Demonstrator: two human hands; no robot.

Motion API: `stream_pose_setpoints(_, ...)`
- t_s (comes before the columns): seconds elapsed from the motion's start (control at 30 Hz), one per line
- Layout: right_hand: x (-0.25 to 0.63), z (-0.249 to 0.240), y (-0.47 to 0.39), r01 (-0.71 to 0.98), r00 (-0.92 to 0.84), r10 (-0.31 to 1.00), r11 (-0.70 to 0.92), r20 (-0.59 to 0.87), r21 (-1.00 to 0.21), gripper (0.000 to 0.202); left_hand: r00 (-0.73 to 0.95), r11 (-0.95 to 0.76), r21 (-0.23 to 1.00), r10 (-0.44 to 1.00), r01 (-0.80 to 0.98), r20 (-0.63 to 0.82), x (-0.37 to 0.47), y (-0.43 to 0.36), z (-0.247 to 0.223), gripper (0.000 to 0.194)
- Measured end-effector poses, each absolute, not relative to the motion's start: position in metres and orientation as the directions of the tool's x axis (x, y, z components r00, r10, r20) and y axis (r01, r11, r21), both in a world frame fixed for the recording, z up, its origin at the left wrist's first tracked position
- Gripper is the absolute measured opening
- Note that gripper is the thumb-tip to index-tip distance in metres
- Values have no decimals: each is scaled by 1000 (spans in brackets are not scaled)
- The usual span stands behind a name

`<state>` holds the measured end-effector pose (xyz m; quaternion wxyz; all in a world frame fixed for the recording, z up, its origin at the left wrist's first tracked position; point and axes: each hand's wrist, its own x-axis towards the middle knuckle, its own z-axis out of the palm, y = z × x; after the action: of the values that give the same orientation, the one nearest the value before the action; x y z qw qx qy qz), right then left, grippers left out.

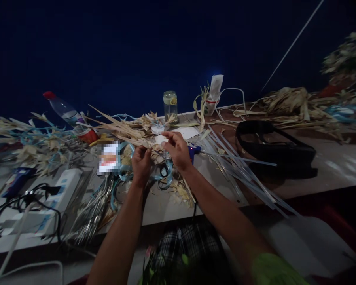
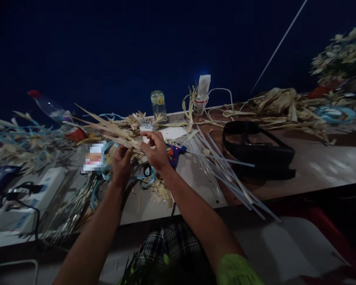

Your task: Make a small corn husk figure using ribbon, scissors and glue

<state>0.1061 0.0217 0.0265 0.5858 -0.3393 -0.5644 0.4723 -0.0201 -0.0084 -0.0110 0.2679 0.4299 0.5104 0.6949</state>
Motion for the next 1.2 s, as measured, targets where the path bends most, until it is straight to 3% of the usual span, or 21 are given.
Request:
stream_pose_setpoints(0.07,108,29,21,-38,-133,886,444,445,-895,31,-468,-346,937,820,53,329,-18,-9,-9,26)
stream_pose_setpoints(0.2,104,26,23,79,-220,859,489,463,-869,23,-447,-343,939,839,6,310,-16,-10,-7,26)
stream_pose_setpoints(0.4,101,22,23,178,-136,825,564,548,-806,6,-456,-340,940,838,-10,298,-17,-8,-15,24)
stream_pose_setpoints(0.53,103,24,21,190,-93,801,597,591,-780,10,-447,-331,943,848,-26,285,-17,-7,-17,20)
stream_pose_setpoints(0.67,106,23,25,166,-157,821,571,549,-804,32,-418,-303,952,872,-52,255,-17,-9,-14,20)
stream_pose_setpoints(1.03,106,27,24,195,-198,792,609,578,-768,4,-368,-255,966,902,-35,225,-15,-10,-10,21)
stream_pose_setpoints(1.2,106,23,19,275,-183,700,710,690,-648,5,-404,-265,964,882,-2,241,-15,-9,-12,21)
